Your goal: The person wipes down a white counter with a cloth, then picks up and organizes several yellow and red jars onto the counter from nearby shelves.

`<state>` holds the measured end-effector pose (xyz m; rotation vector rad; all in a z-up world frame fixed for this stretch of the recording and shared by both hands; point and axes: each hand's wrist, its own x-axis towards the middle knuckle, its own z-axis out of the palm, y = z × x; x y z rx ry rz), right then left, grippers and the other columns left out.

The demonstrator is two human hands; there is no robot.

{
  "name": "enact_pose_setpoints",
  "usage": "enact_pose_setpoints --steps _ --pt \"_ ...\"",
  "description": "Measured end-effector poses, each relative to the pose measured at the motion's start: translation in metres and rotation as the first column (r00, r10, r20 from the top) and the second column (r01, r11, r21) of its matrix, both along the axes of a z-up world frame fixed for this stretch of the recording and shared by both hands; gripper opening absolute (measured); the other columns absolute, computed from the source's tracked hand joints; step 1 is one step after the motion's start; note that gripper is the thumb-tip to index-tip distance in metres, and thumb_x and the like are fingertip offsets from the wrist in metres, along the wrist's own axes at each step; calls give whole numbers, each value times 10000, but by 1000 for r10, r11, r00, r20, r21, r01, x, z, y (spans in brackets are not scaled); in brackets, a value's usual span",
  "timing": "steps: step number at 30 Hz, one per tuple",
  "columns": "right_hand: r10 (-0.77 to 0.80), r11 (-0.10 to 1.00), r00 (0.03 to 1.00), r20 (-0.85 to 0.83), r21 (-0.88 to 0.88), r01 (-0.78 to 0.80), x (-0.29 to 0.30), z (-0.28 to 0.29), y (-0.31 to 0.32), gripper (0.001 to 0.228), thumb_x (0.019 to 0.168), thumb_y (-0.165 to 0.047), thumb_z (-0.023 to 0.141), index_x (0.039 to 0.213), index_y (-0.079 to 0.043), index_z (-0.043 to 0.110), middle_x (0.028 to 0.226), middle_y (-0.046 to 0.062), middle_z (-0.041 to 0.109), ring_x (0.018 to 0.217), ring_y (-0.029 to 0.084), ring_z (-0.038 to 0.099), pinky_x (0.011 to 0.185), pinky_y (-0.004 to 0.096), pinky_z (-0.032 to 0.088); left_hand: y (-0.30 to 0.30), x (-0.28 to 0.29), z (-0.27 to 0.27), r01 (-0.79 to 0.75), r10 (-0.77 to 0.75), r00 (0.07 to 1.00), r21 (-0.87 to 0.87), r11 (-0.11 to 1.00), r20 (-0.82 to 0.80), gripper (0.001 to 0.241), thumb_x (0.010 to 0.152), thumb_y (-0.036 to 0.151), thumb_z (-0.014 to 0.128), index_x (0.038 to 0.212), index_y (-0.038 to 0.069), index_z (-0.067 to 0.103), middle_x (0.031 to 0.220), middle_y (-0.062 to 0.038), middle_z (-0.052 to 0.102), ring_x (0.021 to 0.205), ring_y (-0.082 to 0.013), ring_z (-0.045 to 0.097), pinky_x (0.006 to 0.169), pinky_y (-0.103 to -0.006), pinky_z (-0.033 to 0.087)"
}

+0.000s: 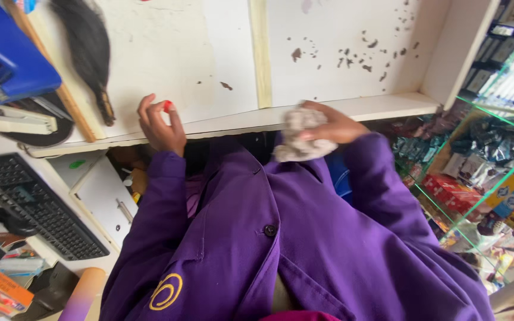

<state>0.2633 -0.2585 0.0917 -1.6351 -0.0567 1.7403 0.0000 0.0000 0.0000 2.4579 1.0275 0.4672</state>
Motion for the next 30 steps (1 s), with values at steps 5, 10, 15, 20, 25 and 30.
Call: enact_pose_setpoints --steps 5,10,15,20,25,30 --pt "-157 881 927 341 -376 288 43 2 -231 548 849 -342 608 1318 -73 521 1286 133 500 1133 207 465 931 361 360 -9 17 20 2 -1 998 -7 1000 60 49 906 84 568 916 43 543 1103 -135 522 959 -341 582 791 -439 454" --pt "780 615 229 582 -780 -113 39 64 -266 384 979 -375 466 1251 -152 620 1361 243 441 1274 560 260 869 760 258 -20 28 32 33 -25 994 -80 996 105 79 927 24 515 914 -54 522 1096 -194 496 946 -382 574 786 -469 471" --pt "558 645 547 624 -741 187 62 62 -284 565 1002 -378 277 1515 -150 344 1549 126 -7 1323 339 -179 1019 681 -98 -27 33 27 56 -50 991 -48 997 124 53 929 -12 499 912 -62 504 1112 -202 455 880 -349 552 749 -446 468" --pt "-85 809 -33 996 89 581 89 44 -310 350 962 -51 554 1301 25 513 1333 171 442 1237 293 365 1012 481 207 -30 8 19 25 -27 993 17 1000 115 115 946 -22 491 1009 -118 485 1117 -223 424 893 -368 528 788 -434 493" --pt "348 928 -335 876 -272 253 106 13 -361 373 1104 -212 520 955 61 726 1058 214 702 952 403 629 948 446 439 -30 21 11 -71 70 995 14 997 69 53 903 -51 521 933 -94 527 1132 -201 462 832 -327 554 746 -425 492" --pt "-239 899 -477 846 378 220 101 106 -249 409 1073 -251 442 901 85 601 797 202 605 698 272 526 604 383 415 -29 23 21 -57 59 995 -35 998 76 135 932 -6 494 1047 -73 473 1125 -164 442 798 -320 559 706 -440 495"
